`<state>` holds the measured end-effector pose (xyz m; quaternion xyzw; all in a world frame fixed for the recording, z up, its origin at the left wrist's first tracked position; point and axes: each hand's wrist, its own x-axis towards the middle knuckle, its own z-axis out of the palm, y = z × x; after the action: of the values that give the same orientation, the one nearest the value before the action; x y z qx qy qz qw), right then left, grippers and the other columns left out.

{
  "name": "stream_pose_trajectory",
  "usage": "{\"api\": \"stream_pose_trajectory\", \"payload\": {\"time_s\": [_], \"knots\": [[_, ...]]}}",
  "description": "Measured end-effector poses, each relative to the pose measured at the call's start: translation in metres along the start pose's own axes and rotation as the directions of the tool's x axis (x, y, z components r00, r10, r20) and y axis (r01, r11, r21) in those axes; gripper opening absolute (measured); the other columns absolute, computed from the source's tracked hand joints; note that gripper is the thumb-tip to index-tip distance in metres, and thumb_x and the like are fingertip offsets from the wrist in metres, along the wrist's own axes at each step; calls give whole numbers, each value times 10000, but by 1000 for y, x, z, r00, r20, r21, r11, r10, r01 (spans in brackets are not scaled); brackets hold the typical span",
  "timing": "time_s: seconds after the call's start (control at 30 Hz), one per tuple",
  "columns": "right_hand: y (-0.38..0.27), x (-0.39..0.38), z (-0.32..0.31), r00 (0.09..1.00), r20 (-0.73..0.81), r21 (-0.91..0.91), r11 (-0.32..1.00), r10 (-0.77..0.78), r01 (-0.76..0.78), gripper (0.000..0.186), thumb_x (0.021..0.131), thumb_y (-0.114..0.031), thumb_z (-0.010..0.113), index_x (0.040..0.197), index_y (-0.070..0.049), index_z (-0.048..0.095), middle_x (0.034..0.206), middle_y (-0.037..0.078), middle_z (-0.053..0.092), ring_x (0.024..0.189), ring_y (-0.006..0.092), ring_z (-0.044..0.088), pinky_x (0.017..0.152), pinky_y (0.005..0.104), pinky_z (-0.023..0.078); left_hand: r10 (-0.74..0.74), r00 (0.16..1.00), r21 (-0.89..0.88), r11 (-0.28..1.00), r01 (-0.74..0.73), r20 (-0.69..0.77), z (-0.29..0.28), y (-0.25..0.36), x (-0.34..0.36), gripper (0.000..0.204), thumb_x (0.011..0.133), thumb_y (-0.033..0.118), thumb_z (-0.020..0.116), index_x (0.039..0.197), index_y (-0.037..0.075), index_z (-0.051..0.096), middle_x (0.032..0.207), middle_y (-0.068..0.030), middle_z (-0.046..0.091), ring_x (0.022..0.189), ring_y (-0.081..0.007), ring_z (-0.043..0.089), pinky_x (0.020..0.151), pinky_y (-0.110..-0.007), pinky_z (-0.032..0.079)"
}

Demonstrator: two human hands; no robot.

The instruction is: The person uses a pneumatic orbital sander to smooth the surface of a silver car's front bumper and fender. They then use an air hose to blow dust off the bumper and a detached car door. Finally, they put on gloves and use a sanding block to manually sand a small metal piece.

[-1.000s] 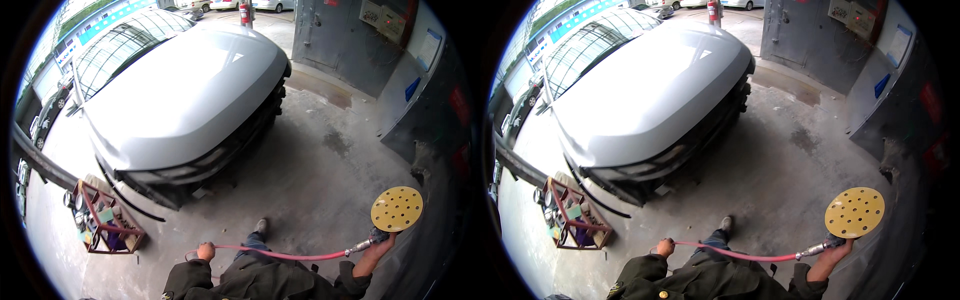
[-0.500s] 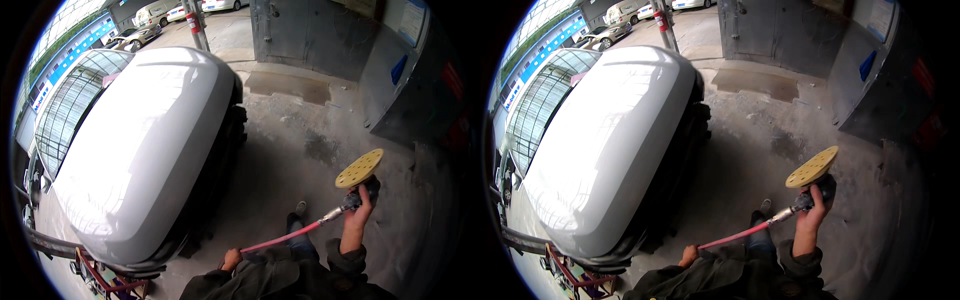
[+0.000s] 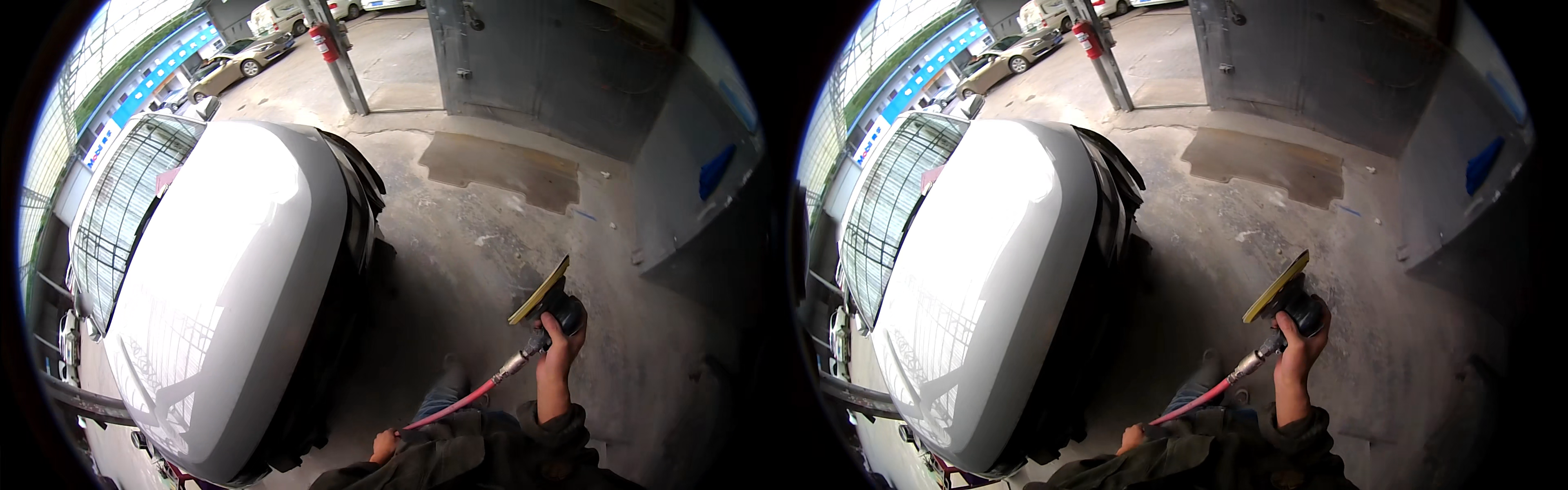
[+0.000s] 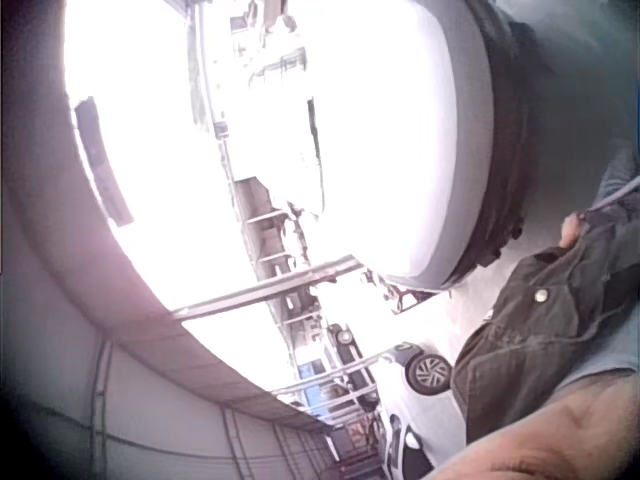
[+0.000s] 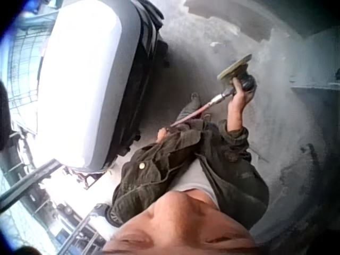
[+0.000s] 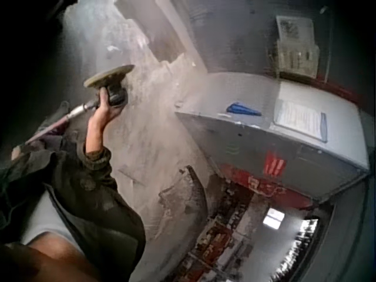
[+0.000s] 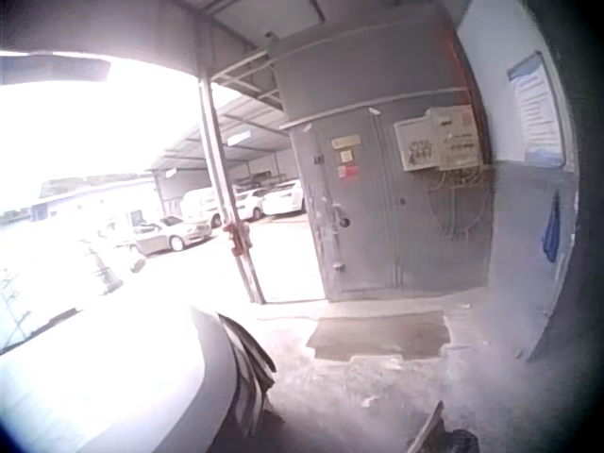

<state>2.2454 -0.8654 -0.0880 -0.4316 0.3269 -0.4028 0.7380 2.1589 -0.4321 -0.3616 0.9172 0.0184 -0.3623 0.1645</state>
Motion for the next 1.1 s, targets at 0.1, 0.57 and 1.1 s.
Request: {"api": "stream_pose_trajectory", "payload": {"time_s": [0.1,0.57,1.1], "knots": [[16,68,41,999,35,-26,999,28,-27,645,744,76,712,1329,-24,458,1098,92,571,827,195,603,716,335,524,19,999,-86,996,-16,30,0,40,51,327,849,363,618,1057,123,697,1012,-215,695,980,-427,651,844,-516,522],[77,377,273,994,90,-103,993,65,-56,382,788,50,697,1131,-34,552,919,59,633,701,171,611,679,302,495,-59,995,-360,929,87,86,-142,243,275,383,786,399,654,1014,93,688,1022,-186,704,1014,-376,662,859,-436,518],[227,606,622,694,651,-322,940,309,-117,531,679,46,803,1139,-32,550,987,30,552,806,127,587,683,268,522,-410,912,-549,769,328,-30,-264,512,401,258,904,318,563,1074,153,665,937,-223,692,919,-440,650,789,-525,508]]}}
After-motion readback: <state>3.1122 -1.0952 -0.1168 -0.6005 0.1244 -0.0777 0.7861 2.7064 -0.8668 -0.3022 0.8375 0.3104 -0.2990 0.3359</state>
